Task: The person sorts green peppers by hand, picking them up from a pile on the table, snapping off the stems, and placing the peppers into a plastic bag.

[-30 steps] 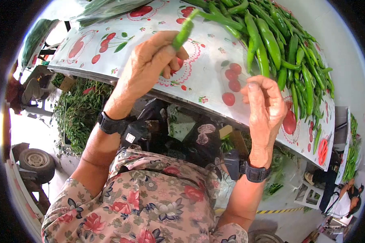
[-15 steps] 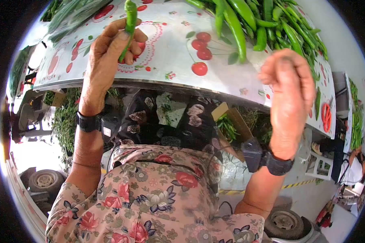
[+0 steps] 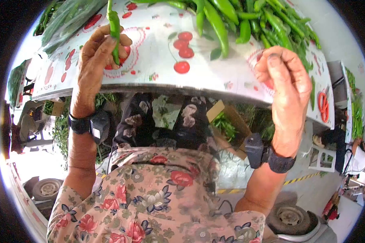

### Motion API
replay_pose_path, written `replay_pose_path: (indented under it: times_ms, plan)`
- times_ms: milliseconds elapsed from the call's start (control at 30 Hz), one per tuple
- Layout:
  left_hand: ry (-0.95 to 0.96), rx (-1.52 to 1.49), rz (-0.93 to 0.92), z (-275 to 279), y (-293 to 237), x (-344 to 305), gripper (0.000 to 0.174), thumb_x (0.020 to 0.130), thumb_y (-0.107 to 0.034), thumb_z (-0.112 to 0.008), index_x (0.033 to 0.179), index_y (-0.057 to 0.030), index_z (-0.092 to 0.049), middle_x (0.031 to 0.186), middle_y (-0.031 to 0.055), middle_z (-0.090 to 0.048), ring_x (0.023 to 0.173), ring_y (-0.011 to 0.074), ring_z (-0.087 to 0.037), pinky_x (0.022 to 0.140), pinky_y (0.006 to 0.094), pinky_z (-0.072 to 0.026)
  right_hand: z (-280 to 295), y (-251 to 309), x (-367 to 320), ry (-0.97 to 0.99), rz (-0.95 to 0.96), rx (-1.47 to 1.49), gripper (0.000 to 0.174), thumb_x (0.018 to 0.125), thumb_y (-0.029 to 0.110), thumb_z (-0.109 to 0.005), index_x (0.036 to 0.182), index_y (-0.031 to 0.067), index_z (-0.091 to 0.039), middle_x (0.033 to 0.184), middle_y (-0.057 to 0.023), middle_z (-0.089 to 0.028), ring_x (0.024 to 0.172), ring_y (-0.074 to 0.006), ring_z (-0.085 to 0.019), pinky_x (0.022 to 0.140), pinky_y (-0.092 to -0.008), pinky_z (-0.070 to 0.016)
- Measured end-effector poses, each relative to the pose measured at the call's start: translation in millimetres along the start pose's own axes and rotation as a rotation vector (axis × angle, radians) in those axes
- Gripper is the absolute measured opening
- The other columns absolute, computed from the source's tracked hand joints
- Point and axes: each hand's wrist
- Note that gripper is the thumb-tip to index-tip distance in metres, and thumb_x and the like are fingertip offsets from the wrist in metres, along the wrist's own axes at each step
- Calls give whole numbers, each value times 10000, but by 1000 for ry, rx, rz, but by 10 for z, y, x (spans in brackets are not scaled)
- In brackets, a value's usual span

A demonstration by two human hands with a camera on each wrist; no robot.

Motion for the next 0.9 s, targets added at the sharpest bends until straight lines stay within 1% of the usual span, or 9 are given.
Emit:
replay_pose_path:
  times_ms: [100,200,233,400,467,533,667,700,900]
  plan:
    - [-82,32,129,-110,-156,138,243,935,-173,-510,1118,-19,-556,886,56,-654,660,64,-551,577,192,-449,-120,255,143,48,-12,-82,133,917,126,-577,988,18,-609,818,-6,-623,700,-51,-532,641,-189,-429]
    - [-47,21,118,-192,-101,196,259,896,-111,-529,1130,-3,-510,917,53,-656,677,76,-565,545,219,-462,-213,463,350,112,33,-186,117,899,97,-608,987,21,-614,819,-5,-630,698,-48,-549,636,-199,-448]
    - [-10,178,98,-160,-130,231,258,889,-89,-508,1132,-2,-504,888,53,-659,659,84,-567,531,225,-463,-247,548,432,110,39,-221,114,892,89,-620,987,26,-619,821,-7,-634,697,-49,-561,645,-202,-460]
    - [-59,41,46,-136,-122,147,254,898,-81,-479,1136,3,-510,872,54,-653,662,94,-580,543,234,-488,-384,718,949,153,104,-375,164,891,88,-584,1023,-6,-610,882,-42,-634,787,-100,-590,706,-244,-487]
    - [-66,-12,50,-129,-118,117,256,901,-75,-472,1141,7,-510,874,53,-650,669,94,-582,547,233,-493,-443,653,1184,172,70,-595,212,885,73,-577,1080,-9,-594,906,-63,-641,792,-119,-594,716,-253,-493]
    - [-53,-34,39,-107,-116,112,258,903,-68,-468,1145,13,-509,875,52,-646,678,94,-585,548,232,-496,-459,412,1394,181,33,-775,362,867,157,-600,1194,10,-551,954,-128,-671,845,-188,-633,765,-308,-509]
    - [-42,-10,83,-81,-93,120,252,901,-69,-478,1136,15,-514,857,51,-639,661,93,-583,545,237,-494,-687,242,1554,317,-39,-1189,491,825,221,-626,1256,20,-503,1073,-239,-639,991,-355,-629,864,-422,-485]
    - [-45,-21,75,-84,-79,122,249,898,-69,-481,1129,16,-515,845,51,-637,647,93,-581,541,241,-491,-764,214,1542,297,7,-1188,532,806,225,-641,1269,13,-487,1083,-263,-625,1002,-393,-611,887,-435,-468]
    - [-82,-11,51,-75,-88,95,235,868,-63,-504,1088,20,-520,768,50,-616,586,92,-568,533,259,-474,-972,137,1536,280,49,-892,557,804,187,-641,1306,42,-446,1104,-267,-616,996,-381,-616,879,-420,-465]
Point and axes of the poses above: each hand's wrist, its own x-axis towards the middle knuckle, its own z-axis out of the back of the hand, y = z × x
